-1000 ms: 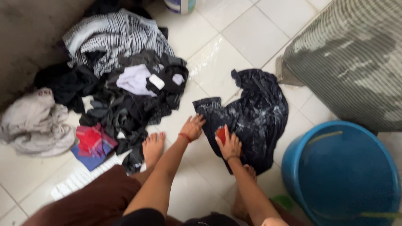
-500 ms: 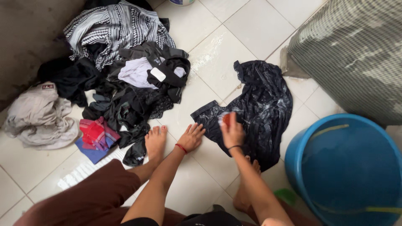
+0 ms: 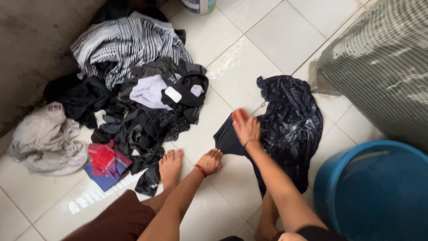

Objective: The person sits on a tiled floor and hand-washes clothes. They scrub a patterned cloth and a black t-shirt with a bar of soap, then rinse them in a blue basin filled with water from a hose.

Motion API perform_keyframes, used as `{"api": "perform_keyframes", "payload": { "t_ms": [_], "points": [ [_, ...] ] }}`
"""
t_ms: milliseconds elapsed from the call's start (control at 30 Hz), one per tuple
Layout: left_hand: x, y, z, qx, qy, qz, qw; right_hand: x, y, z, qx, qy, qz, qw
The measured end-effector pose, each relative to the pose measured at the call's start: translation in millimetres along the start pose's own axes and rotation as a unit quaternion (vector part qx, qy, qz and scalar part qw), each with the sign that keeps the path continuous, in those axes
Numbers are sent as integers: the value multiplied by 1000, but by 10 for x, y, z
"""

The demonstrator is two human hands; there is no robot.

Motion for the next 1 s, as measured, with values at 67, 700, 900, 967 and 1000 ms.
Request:
{"api": "perform_keyframes", "payload": {
  "t_ms": [67,700,900,967,1000],
  "points": [
    [-71,-9,-6,-23,11,46,999,-278,-517,350,25,2,101,995],
    [-73,188,17,-5,-51,51,997,-248,135,-89,-50,38,82,995],
    [46,438,68,38,-77,395,915,-200,439,-553,-182,144,64,971],
    [234,781,142,10,-18,255,967,-32,-26,-485,-145,125,36,981],
    [439,859,185,30,-28,85,996,51,-362,-411,-126,116,28,985]
  ]
}}
Point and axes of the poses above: each hand's wrist, its own y-axis towards the middle knuckle, its own x-axis out of the back of the hand, z = x × y, the point moved 7 cm from there along y, towards the middle knuckle, and after that the axes turned 7 degrees about y, right-handed, at the moved point
